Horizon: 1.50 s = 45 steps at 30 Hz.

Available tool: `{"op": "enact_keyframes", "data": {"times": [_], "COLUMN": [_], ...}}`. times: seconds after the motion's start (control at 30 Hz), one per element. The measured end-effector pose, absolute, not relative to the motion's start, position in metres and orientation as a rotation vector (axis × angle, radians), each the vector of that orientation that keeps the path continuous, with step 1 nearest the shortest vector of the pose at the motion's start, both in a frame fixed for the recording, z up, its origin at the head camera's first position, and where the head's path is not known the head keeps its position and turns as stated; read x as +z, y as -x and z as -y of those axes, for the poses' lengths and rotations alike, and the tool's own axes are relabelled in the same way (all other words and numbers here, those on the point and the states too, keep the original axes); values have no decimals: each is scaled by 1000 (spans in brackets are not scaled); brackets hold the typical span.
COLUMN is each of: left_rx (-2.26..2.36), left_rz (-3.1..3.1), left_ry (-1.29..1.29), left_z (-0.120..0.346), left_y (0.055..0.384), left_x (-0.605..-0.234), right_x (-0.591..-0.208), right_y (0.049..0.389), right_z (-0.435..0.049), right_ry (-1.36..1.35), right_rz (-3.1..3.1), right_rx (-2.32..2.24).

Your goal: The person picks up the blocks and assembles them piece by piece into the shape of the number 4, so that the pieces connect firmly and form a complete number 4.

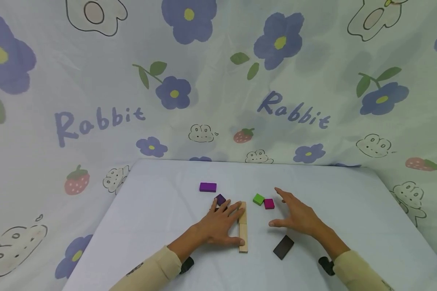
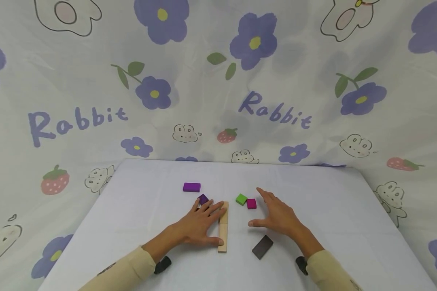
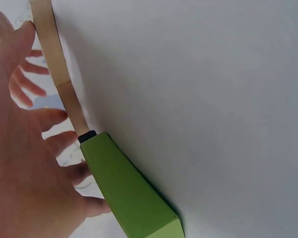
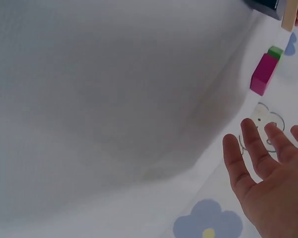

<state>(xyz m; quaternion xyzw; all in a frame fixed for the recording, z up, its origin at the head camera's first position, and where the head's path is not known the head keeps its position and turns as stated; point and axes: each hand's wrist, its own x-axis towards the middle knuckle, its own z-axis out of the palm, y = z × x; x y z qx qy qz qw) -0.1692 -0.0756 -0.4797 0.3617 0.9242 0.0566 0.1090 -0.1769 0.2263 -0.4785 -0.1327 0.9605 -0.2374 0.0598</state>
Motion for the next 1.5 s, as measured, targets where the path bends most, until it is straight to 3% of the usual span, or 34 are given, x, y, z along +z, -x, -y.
{"op": "enact_keyframes", "data": {"times": [1.5], "left_rx": [175], "left_rz": [-2696], "left_ry": [-1042], "left_z": [82], "left_y": [156], "left_x": [-478], "right_x": [-490], "right_y": [205], "right_z": [-219], "right_ry": [466], "right_rz": [-2990], "right_rx": [-532]}}
